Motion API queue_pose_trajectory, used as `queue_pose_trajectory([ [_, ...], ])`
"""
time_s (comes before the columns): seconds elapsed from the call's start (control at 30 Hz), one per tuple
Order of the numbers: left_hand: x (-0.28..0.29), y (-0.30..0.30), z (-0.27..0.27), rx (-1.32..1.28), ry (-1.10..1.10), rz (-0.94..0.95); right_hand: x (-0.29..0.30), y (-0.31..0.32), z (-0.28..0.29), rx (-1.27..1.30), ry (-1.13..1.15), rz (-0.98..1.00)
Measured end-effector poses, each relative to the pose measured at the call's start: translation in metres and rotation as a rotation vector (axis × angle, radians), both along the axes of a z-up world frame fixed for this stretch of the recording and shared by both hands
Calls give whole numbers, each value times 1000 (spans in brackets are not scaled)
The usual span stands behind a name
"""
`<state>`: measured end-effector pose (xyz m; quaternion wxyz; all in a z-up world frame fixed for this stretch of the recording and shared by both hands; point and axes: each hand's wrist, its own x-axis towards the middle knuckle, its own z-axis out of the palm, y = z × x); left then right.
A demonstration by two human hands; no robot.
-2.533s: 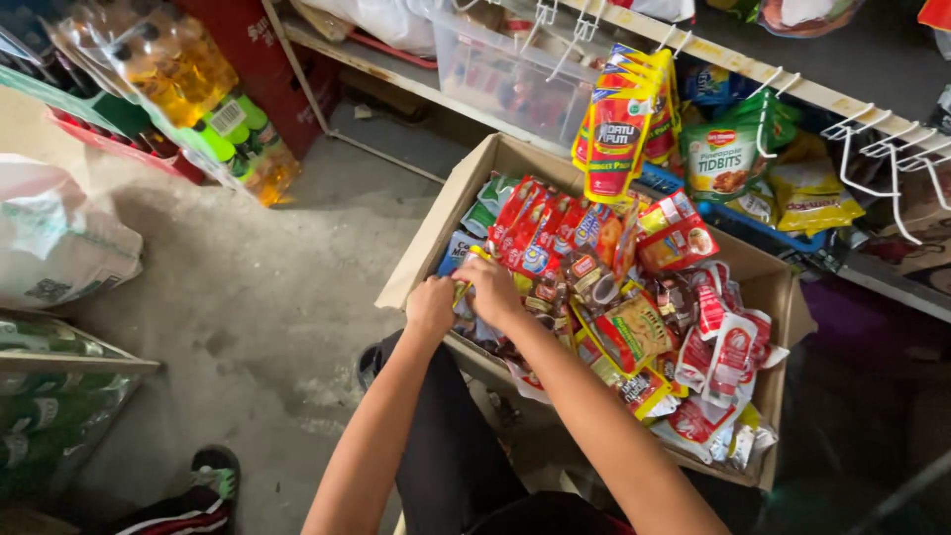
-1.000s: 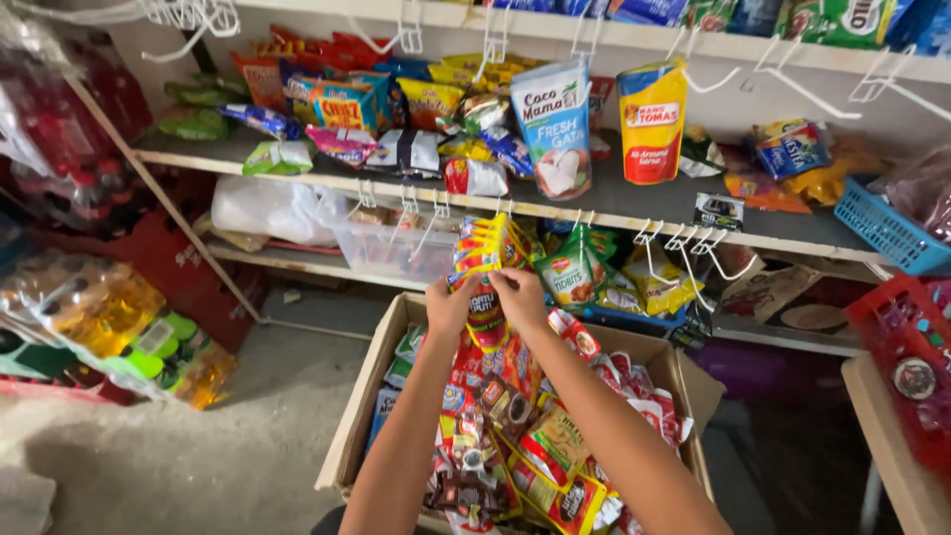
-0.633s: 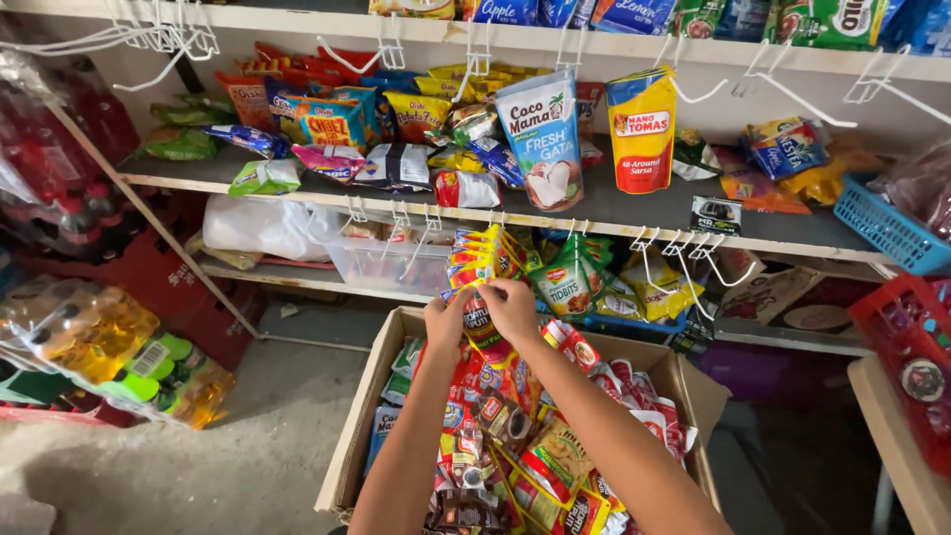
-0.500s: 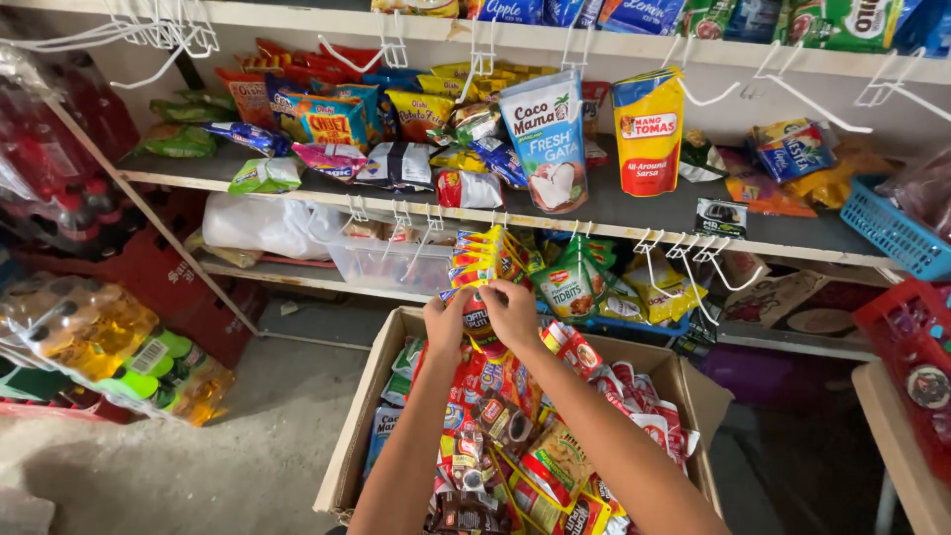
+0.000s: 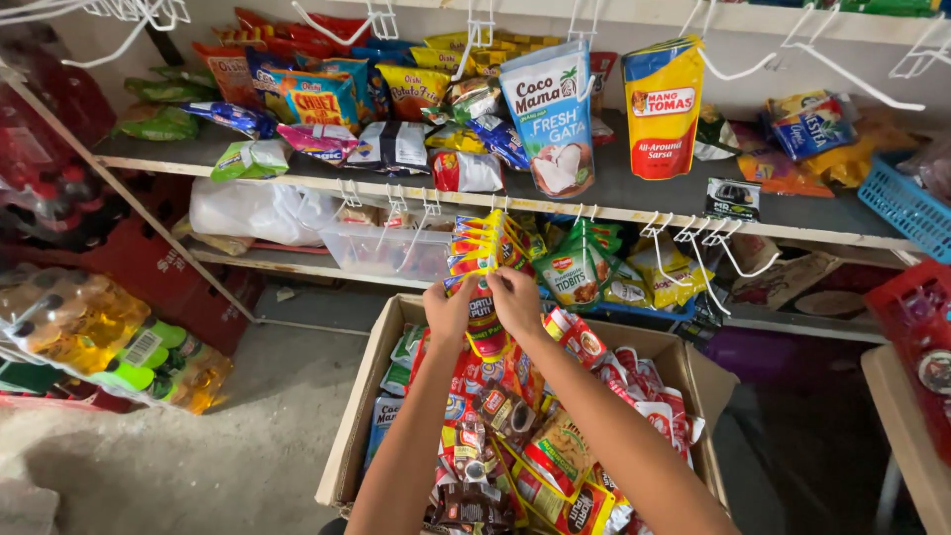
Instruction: Organizes and hangs various food and snack packets onto display racks in a store.
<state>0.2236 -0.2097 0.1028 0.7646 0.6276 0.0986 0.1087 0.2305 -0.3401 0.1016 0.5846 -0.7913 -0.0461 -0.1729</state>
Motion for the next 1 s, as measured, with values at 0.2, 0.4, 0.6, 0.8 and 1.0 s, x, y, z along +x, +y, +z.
queue_pose_trajectory([
  [0.2, 15, 1, 10, 318, 36, 47, 16, -5, 4, -129, 30, -112],
  [0.4, 26, -1, 1, 466, 9, 118, 24, -5, 2, -203, -18, -154],
  [0.6, 32, 11, -85, 462, 79, 136, 4, -18, -12, -246, -45, -179],
  [0.8, -43, 11, -83, 242, 185, 10, -45, -54, -41, -271, -3, -61],
  [1.0, -101, -5, -120, 302, 230, -121, -120, -93, -75, -218, 119, 1],
])
